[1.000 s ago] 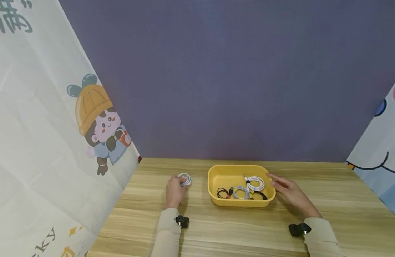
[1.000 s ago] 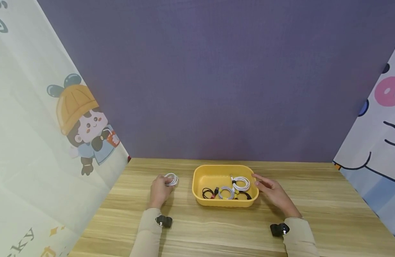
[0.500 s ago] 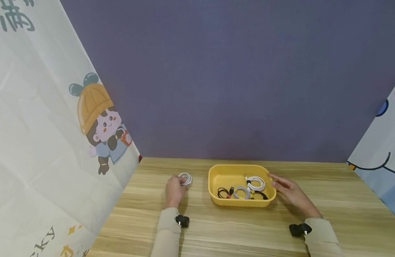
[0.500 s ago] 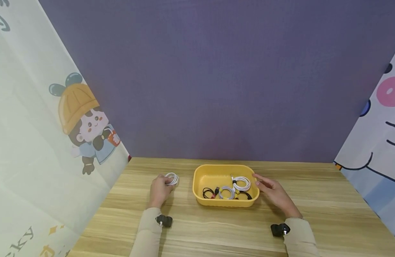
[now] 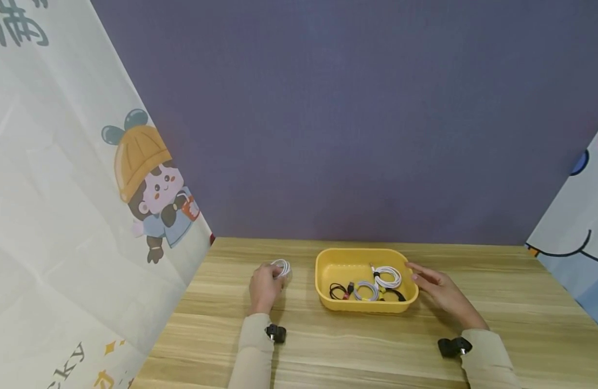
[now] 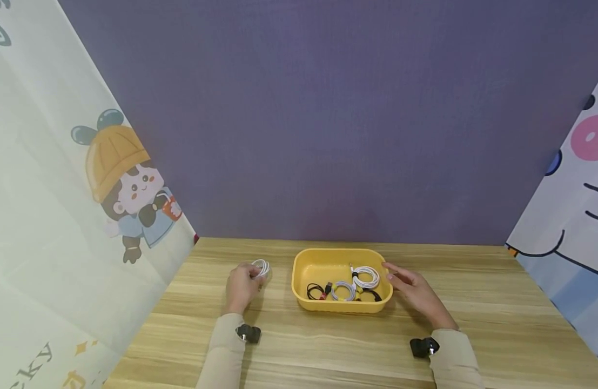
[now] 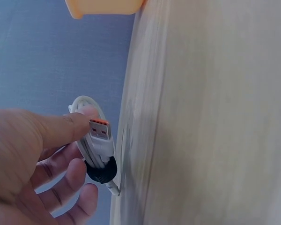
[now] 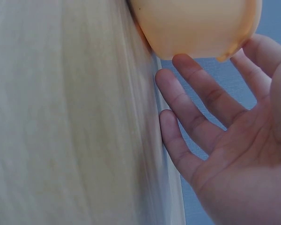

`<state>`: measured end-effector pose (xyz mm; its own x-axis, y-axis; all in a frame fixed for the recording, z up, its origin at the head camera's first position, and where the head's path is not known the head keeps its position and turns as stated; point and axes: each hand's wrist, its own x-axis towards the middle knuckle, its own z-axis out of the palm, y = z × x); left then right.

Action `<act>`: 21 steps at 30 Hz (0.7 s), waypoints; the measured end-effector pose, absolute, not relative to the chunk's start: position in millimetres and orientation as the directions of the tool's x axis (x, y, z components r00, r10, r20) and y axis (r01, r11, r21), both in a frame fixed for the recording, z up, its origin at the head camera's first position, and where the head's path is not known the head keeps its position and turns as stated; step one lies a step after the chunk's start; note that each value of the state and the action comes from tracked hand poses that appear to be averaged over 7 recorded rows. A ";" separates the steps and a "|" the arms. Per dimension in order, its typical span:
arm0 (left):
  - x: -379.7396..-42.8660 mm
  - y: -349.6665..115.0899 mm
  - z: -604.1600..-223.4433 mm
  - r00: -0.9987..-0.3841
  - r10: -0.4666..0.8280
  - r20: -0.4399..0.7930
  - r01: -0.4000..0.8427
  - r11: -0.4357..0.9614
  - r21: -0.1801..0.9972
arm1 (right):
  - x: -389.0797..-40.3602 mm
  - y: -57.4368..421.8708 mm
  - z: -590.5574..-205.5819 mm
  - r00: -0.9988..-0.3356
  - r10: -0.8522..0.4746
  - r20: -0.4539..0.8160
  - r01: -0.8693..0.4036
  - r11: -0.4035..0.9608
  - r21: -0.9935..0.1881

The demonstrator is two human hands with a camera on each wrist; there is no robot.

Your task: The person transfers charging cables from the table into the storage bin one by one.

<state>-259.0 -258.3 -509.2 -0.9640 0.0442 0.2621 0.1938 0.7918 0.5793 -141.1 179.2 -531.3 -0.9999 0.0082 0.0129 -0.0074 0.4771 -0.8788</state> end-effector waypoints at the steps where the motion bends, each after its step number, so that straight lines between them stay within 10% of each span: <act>1: -259.0 -258.2 -508.6 -0.964 0.044 0.262 0.194 0.792 0.579 | -141.1 179.2 -531.2 -1.000 0.007 0.014 -0.009 0.476 -0.880; 21: -259.7 -254.6 -501.9 -0.962 0.049 0.267 0.207 0.769 0.605 | -140.1 179.0 -531.1 -1.000 -0.006 0.023 -0.023 0.457 -0.889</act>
<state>-259.7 -254.6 -501.9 -0.9624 0.0487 0.2672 0.2068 0.7691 0.6047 -140.1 179.0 -531.1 -0.9997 -0.0059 0.0232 -0.0233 0.4572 -0.8890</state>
